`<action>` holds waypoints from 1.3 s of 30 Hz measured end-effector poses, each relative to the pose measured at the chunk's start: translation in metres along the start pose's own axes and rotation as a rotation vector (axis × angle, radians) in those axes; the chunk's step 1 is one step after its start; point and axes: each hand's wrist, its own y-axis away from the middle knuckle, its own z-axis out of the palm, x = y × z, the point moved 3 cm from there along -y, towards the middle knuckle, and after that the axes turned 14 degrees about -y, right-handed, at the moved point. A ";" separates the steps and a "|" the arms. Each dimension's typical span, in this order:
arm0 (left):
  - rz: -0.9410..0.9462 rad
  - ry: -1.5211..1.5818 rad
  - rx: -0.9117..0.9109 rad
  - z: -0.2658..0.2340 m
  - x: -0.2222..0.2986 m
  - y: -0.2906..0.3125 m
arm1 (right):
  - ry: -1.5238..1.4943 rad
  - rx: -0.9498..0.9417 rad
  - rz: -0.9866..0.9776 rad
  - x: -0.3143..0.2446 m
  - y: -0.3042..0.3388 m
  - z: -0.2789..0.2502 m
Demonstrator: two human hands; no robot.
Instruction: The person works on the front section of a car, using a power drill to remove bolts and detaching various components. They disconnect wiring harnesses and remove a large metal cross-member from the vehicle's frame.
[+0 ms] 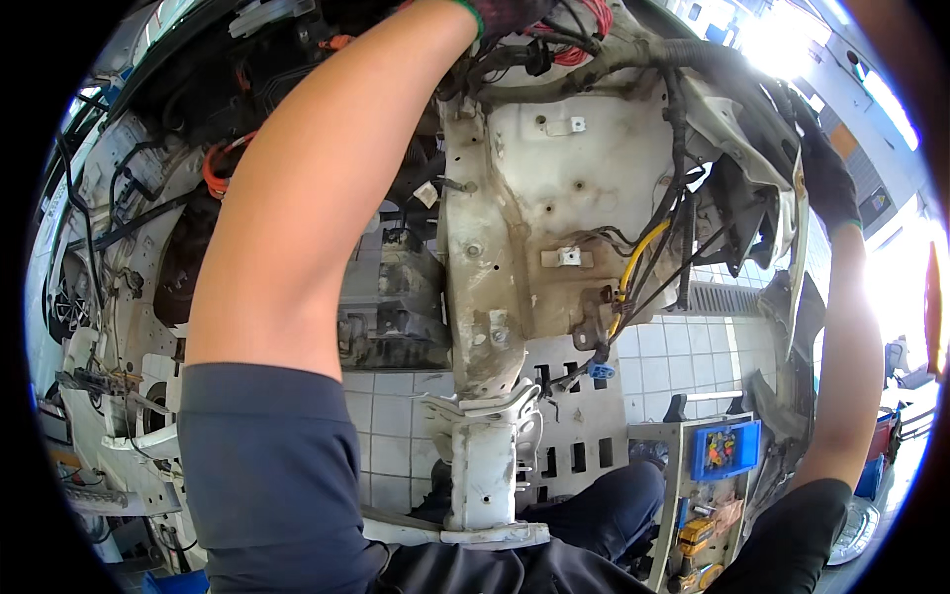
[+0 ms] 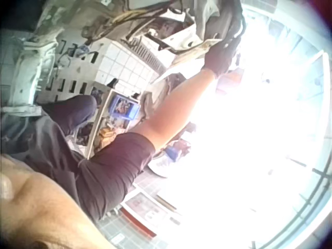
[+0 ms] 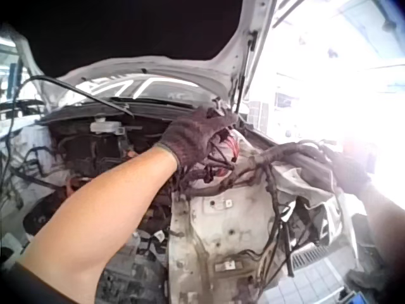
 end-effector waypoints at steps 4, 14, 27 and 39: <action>0.101 -0.042 0.035 0.010 -0.001 0.006 | -0.259 -0.111 0.249 -0.017 0.011 -0.033; -0.069 0.094 0.214 -0.031 0.103 0.171 | -0.188 -0.022 -0.005 -0.212 0.034 -0.135; -0.609 0.815 -0.452 -0.020 0.071 0.271 | -0.178 -0.187 0.200 -0.391 -0.011 0.056; -0.542 0.748 -0.321 0.064 -0.008 0.136 | -0.026 0.273 0.005 -0.344 -0.072 0.074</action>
